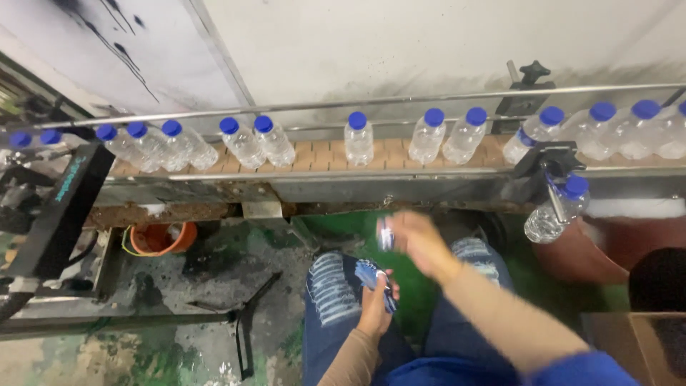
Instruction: Manually applying labels to water bottles as they move along a conveyor belt in a production facility.
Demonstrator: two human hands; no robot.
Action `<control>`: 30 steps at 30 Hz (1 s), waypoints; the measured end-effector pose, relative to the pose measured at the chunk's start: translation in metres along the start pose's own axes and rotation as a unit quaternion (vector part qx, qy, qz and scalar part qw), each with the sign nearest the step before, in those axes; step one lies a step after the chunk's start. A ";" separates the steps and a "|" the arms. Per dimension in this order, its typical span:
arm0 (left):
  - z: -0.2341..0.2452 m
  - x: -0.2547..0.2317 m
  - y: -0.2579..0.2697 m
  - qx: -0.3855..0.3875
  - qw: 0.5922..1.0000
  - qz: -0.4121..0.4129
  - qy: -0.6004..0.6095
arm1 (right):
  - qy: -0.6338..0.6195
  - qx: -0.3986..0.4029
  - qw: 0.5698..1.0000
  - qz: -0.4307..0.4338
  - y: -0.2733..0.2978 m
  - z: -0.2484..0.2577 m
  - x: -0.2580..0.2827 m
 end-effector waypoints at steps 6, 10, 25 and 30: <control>-0.015 -0.009 0.015 0.040 0.996 0.026 -0.079 | 0.492 -0.045 0.796 0.350 -0.031 -0.058 0.178; -0.014 -0.011 0.014 0.057 0.992 -0.008 -0.116 | 0.642 -0.052 0.711 0.283 -0.062 -0.057 0.206; -0.026 -0.006 0.026 0.166 0.974 0.145 -0.057 | 0.821 0.059 0.568 -0.005 -0.057 -0.035 0.221; -0.024 -0.010 0.027 0.095 0.988 0.092 -0.080 | 0.887 -0.002 0.461 0.036 -0.085 0.014 0.211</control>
Point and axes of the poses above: each hand's wrist, its own y-axis away from the middle knuckle, its own z-axis out of the back of the hand, x = y × z, the point moved 4 cm from there along -y, towards the middle knuckle, and after that the axes turned 5 degrees about -x, right-handed, at the moved point
